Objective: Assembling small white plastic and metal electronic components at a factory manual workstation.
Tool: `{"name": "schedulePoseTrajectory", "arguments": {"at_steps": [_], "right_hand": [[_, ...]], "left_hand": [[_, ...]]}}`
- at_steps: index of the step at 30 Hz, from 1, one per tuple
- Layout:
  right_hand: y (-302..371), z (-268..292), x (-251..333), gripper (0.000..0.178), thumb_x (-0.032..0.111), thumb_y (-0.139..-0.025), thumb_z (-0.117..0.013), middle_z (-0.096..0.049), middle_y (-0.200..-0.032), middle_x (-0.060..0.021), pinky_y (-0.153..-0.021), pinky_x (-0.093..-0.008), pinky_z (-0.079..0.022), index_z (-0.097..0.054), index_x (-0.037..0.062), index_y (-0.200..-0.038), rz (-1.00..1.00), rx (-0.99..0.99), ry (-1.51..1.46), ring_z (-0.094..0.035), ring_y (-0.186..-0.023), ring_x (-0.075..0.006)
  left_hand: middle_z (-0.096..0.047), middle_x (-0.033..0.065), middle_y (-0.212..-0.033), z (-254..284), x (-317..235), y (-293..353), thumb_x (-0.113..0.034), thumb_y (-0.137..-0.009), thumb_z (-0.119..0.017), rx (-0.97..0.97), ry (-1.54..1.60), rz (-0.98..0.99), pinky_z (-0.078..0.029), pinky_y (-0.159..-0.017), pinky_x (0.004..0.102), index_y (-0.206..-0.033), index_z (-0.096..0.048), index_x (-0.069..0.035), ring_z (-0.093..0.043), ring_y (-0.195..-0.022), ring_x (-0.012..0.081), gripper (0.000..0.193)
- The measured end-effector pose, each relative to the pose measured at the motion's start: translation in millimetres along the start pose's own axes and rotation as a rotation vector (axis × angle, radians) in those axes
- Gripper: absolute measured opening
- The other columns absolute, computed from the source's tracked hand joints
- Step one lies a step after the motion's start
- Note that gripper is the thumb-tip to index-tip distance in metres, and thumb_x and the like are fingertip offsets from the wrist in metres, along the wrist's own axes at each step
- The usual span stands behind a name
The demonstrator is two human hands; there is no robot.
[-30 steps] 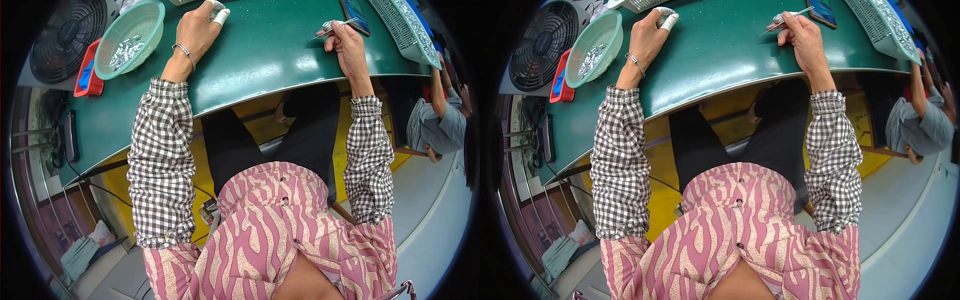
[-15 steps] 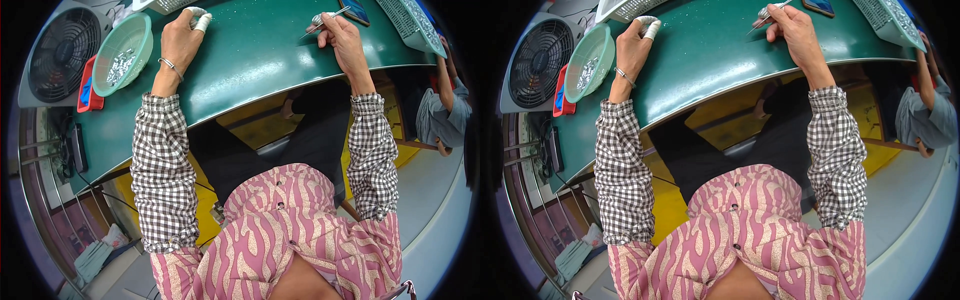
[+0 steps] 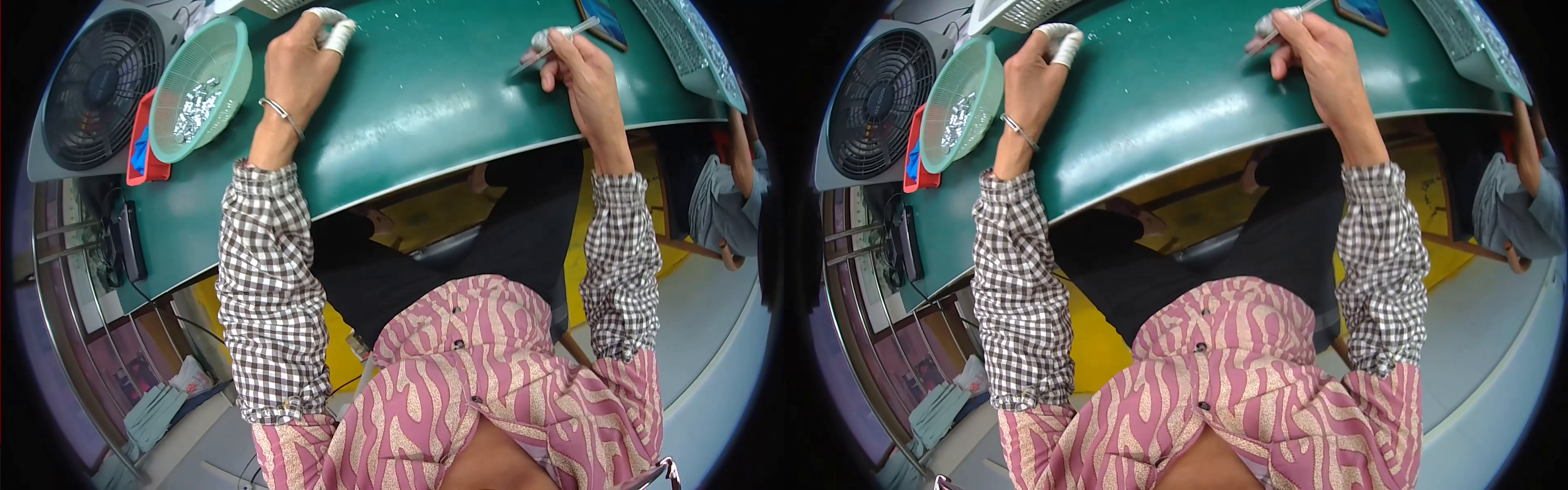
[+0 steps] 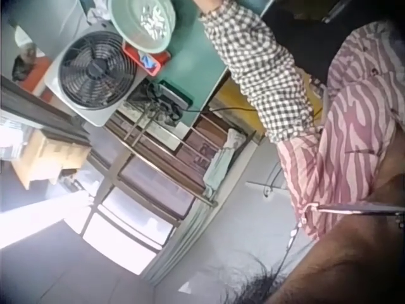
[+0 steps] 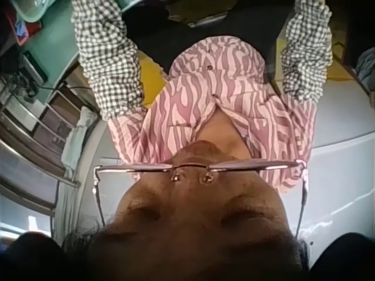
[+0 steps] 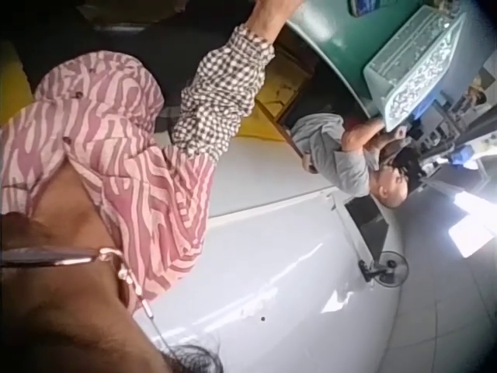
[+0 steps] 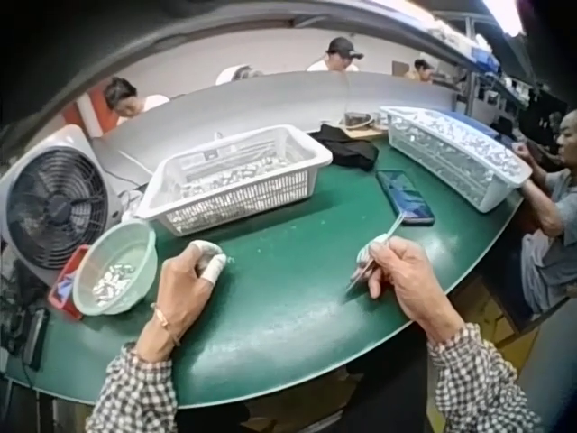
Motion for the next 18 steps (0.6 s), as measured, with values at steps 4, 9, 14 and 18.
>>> {"name": "schedulePoseTrajectory", "arguments": {"at_steps": [4, 9, 14, 18], "right_hand": [[6, 8, 0, 0.028, 0.026, -0.094, -0.045, -0.062, -0.078, -0.0074, -0.052, -0.0176, -0.04, -0.057, 0.0014, -0.085, -0.063, -0.037, -0.008, -0.049, -0.056, -0.0068], [-9, -3, 6, 0.027, 0.024, -0.094, -0.043, -0.062, -0.078, -0.0087, -0.052, -0.019, -0.042, -0.056, 0.0006, -0.088, -0.215, 0.049, -0.143, -0.051, -0.054, -0.0078], [-57, -44, 43, 0.026, 0.022, -0.094, -0.043, -0.062, -0.078, -0.0095, -0.052, -0.0198, -0.044, -0.056, 0.0005, -0.088, -0.108, 0.154, -0.214, -0.053, -0.054, -0.0086], [-84, -97, 64, 0.028, 0.021, -0.094, -0.043, -0.062, -0.077, -0.0082, -0.053, -0.0204, -0.044, -0.058, -0.0012, -0.087, 0.05, 0.261, -0.116, -0.053, -0.056, -0.0083]], "left_hand": [[-0.054, 0.008, -0.056, 0, -15, -2, -0.016, -0.078, -0.066, -0.033, 0.035, -0.062, -0.041, -0.047, 0.0293, -0.085, -0.062, -0.003, -0.051, -0.047, 0.0171, 0.016], [-0.053, 0.0061, -0.055, 4, -8, -1, -0.015, -0.08, -0.064, -0.035, 0.275, 0.064, -0.039, -0.044, 0.0268, -0.086, -0.061, -0.002, -0.049, -0.045, 0.0125, 0.014], [-0.051, 0.0006, -0.066, -29, 21, 15, -0.017, -0.087, -0.056, 0.155, 1.085, 0.678, -0.036, -0.043, 0.0216, -0.098, -0.058, -0.003, -0.043, -0.049, 0.0077, 0.018], [-0.055, 0.0024, -0.076, -41, 31, 18, -0.019, -0.089, -0.052, 0.133, 1.421, 0.744, -0.039, -0.042, 0.0214, -0.103, -0.056, -0.004, -0.048, -0.053, 0.0079, 0.021]]}}
Point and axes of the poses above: each hand's wrist, its own y-axis away from the middle knuckle, its own z-axis out of the back of the hand, x = y × z, the point moved 10 cm from there along -y, towards the middle knuckle
